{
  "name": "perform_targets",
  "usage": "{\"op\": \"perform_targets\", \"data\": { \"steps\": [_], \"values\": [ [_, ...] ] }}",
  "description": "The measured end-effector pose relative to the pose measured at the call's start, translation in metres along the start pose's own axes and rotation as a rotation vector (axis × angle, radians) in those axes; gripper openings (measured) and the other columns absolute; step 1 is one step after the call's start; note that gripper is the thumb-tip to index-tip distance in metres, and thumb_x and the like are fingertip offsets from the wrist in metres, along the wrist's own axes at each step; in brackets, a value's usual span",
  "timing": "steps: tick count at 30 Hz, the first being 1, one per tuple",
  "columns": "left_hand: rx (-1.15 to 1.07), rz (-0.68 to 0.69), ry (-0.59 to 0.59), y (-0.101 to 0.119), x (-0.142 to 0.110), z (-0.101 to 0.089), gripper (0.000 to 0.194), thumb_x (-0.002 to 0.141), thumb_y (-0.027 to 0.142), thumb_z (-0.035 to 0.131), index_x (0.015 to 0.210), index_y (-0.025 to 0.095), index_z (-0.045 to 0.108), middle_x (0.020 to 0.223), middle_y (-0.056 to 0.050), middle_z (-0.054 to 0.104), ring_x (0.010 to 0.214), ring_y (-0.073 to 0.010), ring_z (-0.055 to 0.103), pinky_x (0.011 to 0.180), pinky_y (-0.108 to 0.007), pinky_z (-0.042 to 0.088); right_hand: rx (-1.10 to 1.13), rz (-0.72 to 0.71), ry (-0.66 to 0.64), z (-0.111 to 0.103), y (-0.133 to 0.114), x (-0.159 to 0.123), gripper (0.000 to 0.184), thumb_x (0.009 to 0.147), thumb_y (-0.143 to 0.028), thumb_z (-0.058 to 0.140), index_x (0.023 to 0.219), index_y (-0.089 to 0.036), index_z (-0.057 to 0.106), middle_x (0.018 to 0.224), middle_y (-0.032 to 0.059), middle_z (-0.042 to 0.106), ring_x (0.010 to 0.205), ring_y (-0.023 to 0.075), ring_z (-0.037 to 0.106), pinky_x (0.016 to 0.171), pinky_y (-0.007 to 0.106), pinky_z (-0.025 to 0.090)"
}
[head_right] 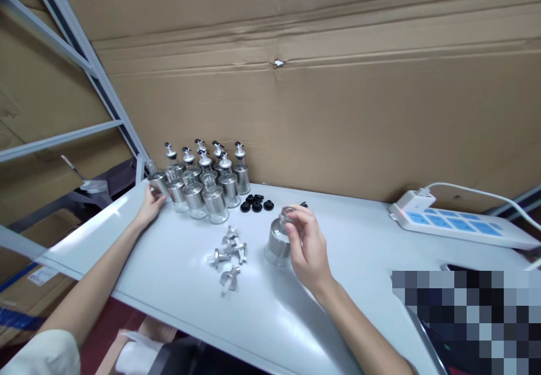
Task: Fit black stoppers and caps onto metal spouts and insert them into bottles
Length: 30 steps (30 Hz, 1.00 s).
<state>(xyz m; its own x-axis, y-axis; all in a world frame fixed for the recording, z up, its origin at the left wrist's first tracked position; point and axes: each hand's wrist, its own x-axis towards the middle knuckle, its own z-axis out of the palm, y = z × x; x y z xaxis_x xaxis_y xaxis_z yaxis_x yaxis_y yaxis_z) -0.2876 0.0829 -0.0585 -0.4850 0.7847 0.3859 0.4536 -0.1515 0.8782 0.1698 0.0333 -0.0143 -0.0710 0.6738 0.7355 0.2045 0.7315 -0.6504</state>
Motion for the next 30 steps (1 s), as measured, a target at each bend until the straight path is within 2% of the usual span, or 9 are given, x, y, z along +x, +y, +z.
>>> {"op": "perform_targets", "data": {
  "steps": [8,14,17,20,23,24,26,28,30],
  "values": [
    [-0.052,-0.065,-0.101,-0.003,0.009,0.019,0.072,0.066,0.026,0.069,0.13,0.018,0.035,0.112,-0.011,0.062,0.102,-0.0235,0.063,0.098,-0.046,0.046,0.002,0.008,0.004,0.001,0.002,-0.001,0.013,0.096,-0.029,0.046,0.107,-0.025,0.05,0.111,0.0109,0.056,0.095,0.0228,0.066,0.081,0.045,0.055],
    [-0.046,-0.018,-0.017,0.012,0.002,0.028,0.064,0.065,0.026,0.069,0.123,0.018,0.042,0.114,-0.011,0.062,0.112,-0.0282,0.06,0.1,-0.047,0.044,0.097,0.028,-0.031,0.001,0.0,-0.002,0.025,0.096,-0.027,0.047,0.12,-0.028,0.041,0.112,0.0091,0.058,0.096,0.0215,0.068,0.083,0.044,0.056],
    [-0.029,0.066,0.164,0.037,-0.007,0.026,0.056,0.072,0.025,0.064,0.122,0.02,0.04,0.13,-0.014,0.051,0.127,-0.0286,0.047,0.107,-0.046,0.038,0.064,0.032,-0.077,-0.002,-0.001,-0.003,0.037,0.092,-0.026,0.054,0.125,-0.028,0.038,0.109,0.0089,0.061,0.099,0.0229,0.067,0.086,0.046,0.055],
    [-0.031,0.216,0.376,0.079,-0.026,0.031,0.046,0.083,0.026,0.051,0.125,0.021,0.034,0.139,-0.013,0.037,0.134,-0.0244,0.037,0.11,-0.042,0.034,0.039,0.042,-0.103,-0.003,-0.002,-0.003,0.048,0.088,-0.026,0.06,0.129,-0.027,0.035,0.112,0.0109,0.062,0.103,0.0237,0.067,0.09,0.048,0.054],
    [-0.066,0.444,0.432,0.132,-0.062,0.055,0.037,0.083,0.031,0.053,0.116,0.023,0.039,0.128,-0.009,0.044,0.122,-0.0217,0.048,0.101,-0.037,0.044,0.025,0.063,-0.108,-0.004,-0.004,-0.003,0.051,0.087,-0.024,0.06,0.13,-0.027,0.035,0.112,0.0114,0.064,0.105,0.0243,0.066,0.092,0.048,0.053],
    [-0.1,0.548,0.311,0.149,-0.078,0.067,0.034,0.085,0.032,0.053,0.115,0.023,0.04,0.122,-0.008,0.047,0.116,-0.0214,0.052,0.095,-0.037,0.048,0.019,0.063,-0.111,-0.004,-0.004,-0.003,0.05,0.086,-0.024,0.06,0.13,-0.026,0.036,0.112,0.0114,0.065,0.105,0.0246,0.067,0.092,0.048,0.053],
    [-0.126,0.653,-0.098,0.178,-0.111,0.093,0.034,0.089,0.033,0.052,0.12,0.026,0.04,0.116,-0.008,0.052,0.11,-0.0212,0.057,0.089,-0.037,0.053,0.015,0.054,-0.121,-0.005,-0.006,-0.004,0.048,0.086,-0.023,0.059,0.129,-0.026,0.038,0.113,0.012,0.066,0.105,0.0252,0.067,0.092,0.048,0.054],
    [-0.075,0.672,-0.483,0.199,-0.139,0.119,0.056,0.086,0.038,0.06,0.133,0.028,0.033,0.127,-0.012,0.05,0.12,-0.0254,0.054,0.094,-0.041,0.053,0.021,0.038,-0.14,-0.006,-0.008,-0.005,0.046,0.088,-0.022,0.057,0.13,-0.025,0.04,0.114,0.0131,0.066,0.106,0.0259,0.067,0.092,0.048,0.054],
    [-0.044,0.638,-0.765,0.211,-0.156,0.14,0.086,0.076,0.042,0.071,0.143,0.026,0.02,0.141,-0.018,0.042,0.127,-0.0313,0.05,0.098,-0.045,0.051,0.028,0.014,-0.153,-0.008,-0.009,-0.006,0.044,0.089,-0.022,0.055,0.131,-0.024,0.041,0.116,0.0139,0.066,0.107,0.026,0.067,0.091,0.047,0.055]
  ]
}}
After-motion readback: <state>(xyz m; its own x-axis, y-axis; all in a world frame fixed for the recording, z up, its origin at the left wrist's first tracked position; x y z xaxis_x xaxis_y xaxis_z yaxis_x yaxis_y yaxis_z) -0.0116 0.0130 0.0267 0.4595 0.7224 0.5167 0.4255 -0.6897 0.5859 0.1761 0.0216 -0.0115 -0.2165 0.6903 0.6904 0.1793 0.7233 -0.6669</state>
